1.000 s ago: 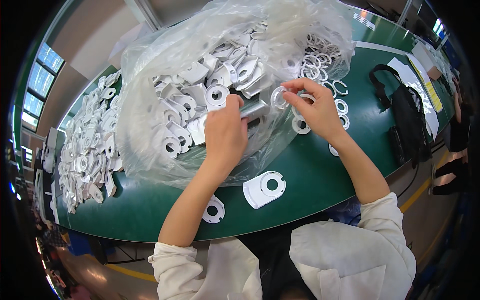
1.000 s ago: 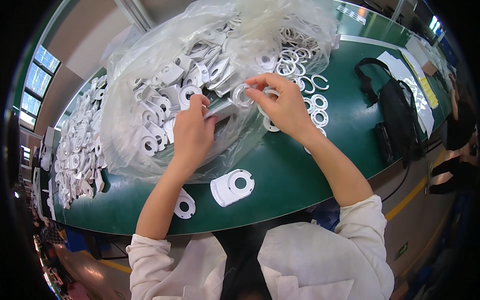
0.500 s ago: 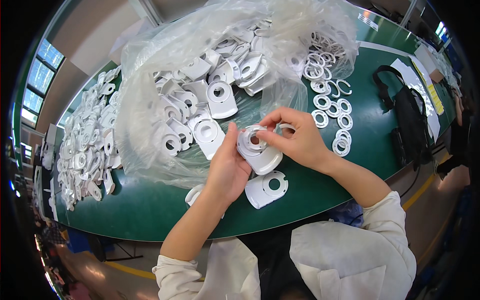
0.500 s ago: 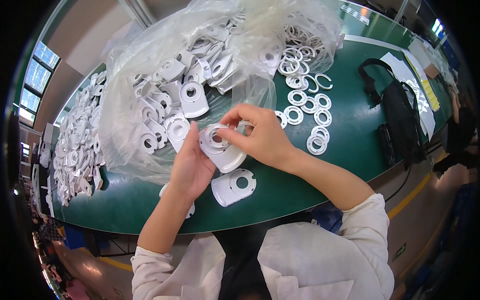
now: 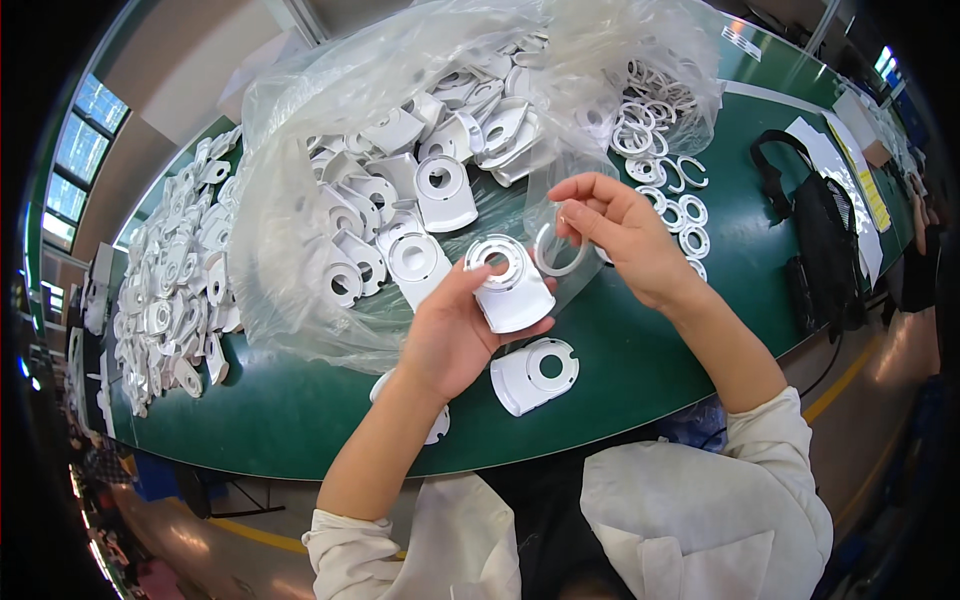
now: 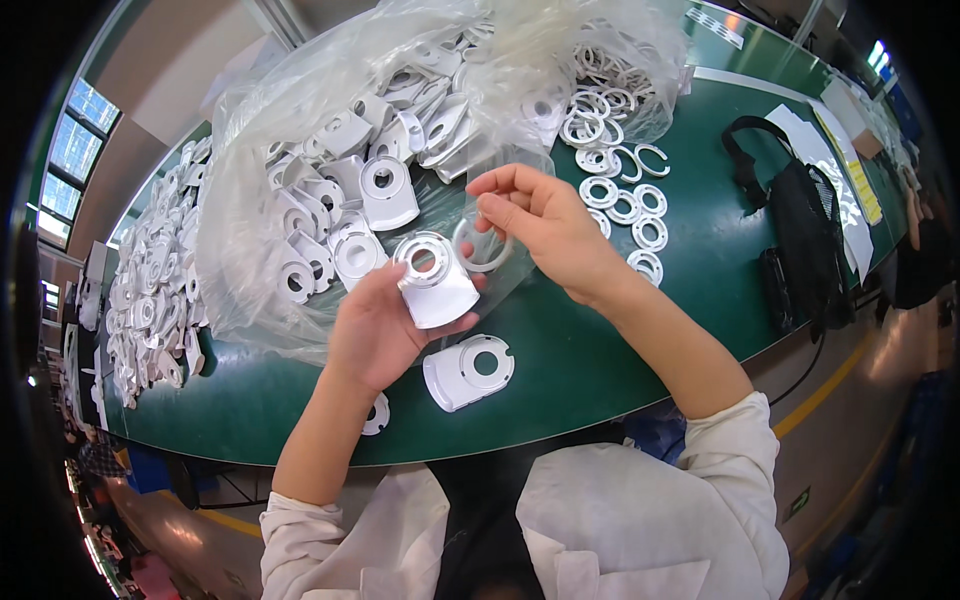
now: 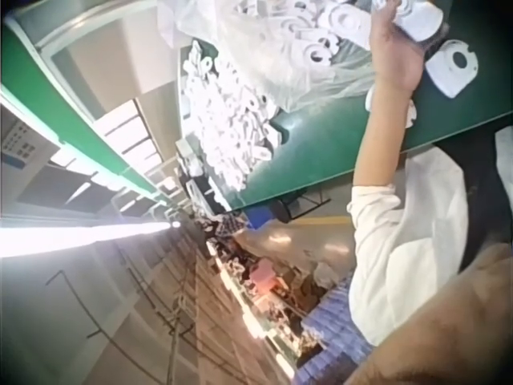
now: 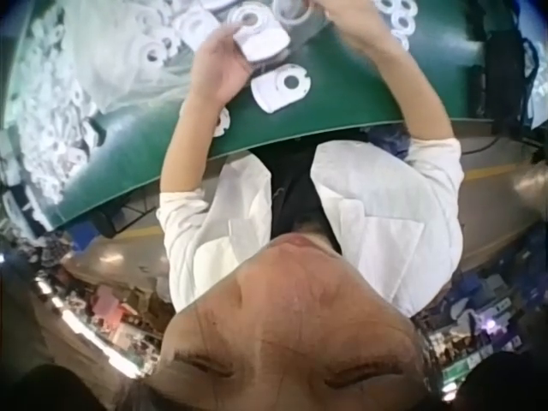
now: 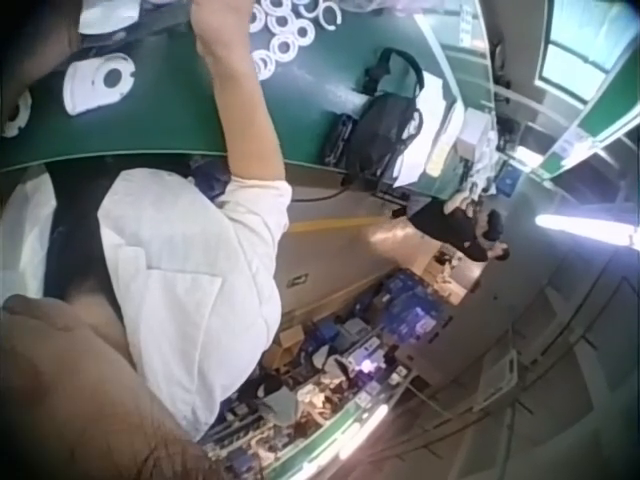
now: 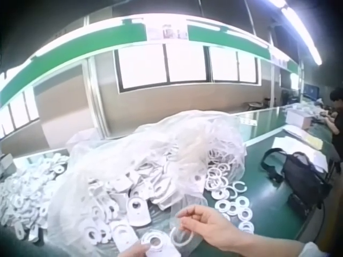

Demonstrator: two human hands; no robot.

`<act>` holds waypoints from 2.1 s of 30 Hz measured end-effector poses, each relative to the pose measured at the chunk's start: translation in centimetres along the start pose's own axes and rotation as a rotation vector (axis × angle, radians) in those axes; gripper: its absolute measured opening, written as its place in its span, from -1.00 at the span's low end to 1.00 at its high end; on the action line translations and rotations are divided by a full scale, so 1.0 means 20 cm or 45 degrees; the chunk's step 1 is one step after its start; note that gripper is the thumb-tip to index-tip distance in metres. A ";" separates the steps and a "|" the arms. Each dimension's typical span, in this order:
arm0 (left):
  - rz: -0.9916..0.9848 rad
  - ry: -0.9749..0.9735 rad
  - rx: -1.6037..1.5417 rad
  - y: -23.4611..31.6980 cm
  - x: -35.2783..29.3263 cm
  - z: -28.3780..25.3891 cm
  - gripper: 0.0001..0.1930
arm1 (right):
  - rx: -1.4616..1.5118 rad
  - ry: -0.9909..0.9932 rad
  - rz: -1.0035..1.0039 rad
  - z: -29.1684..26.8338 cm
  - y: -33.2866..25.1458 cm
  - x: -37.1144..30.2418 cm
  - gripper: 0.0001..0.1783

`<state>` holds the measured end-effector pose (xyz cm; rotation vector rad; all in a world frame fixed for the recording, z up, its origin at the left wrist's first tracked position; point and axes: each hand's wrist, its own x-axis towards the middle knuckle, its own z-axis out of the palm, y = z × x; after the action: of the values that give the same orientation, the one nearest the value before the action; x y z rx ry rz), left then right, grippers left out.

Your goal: Assembling circular plastic rings onto a white plastic base component at a factory workstation.

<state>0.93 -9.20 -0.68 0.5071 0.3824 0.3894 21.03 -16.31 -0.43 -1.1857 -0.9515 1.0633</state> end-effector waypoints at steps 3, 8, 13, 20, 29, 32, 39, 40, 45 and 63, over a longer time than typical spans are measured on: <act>0.014 0.026 0.302 -0.03 0.01 0.00 -0.52 | 0.072 0.036 -0.028 0.00 -0.03 -0.01 -0.78; 0.004 0.051 0.489 -0.06 0.01 0.03 -0.43 | -0.034 -0.042 -0.019 0.03 -0.03 -0.03 -0.77; 0.002 0.024 0.540 -0.05 -0.01 0.05 -0.43 | -0.234 0.007 -0.077 0.06 -0.02 -0.04 -0.81; -0.019 0.014 0.581 -0.04 -0.01 0.04 -0.53 | -0.543 0.007 -0.265 0.05 -0.03 -0.05 -0.85; 0.097 0.062 0.785 -0.07 0.00 0.01 -0.56 | -0.773 0.005 -0.512 0.07 -0.01 -0.06 -0.83; 0.110 0.097 0.843 -0.10 -0.01 0.04 -0.59 | -0.734 0.003 -0.461 0.05 0.01 -0.05 -0.82; 0.611 0.100 1.536 -0.10 -0.01 -0.01 -0.73 | -0.297 -0.323 0.019 0.02 -0.02 -0.03 -0.86; 0.571 0.172 1.635 -0.08 -0.02 0.01 -0.79 | -0.296 -0.324 0.019 0.02 -0.01 -0.03 -0.86; 0.705 0.281 1.926 -0.08 -0.02 0.01 -0.84 | -0.761 -0.320 -0.250 0.06 0.01 -0.06 -0.84; 0.471 0.126 1.032 -0.05 0.00 -0.02 -0.84 | -0.422 -0.175 -0.249 0.09 0.03 -0.05 -0.80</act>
<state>1.03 -9.85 -1.52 1.3650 0.5418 0.6165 19.02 -16.89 -0.78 -1.2666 -1.3617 0.8592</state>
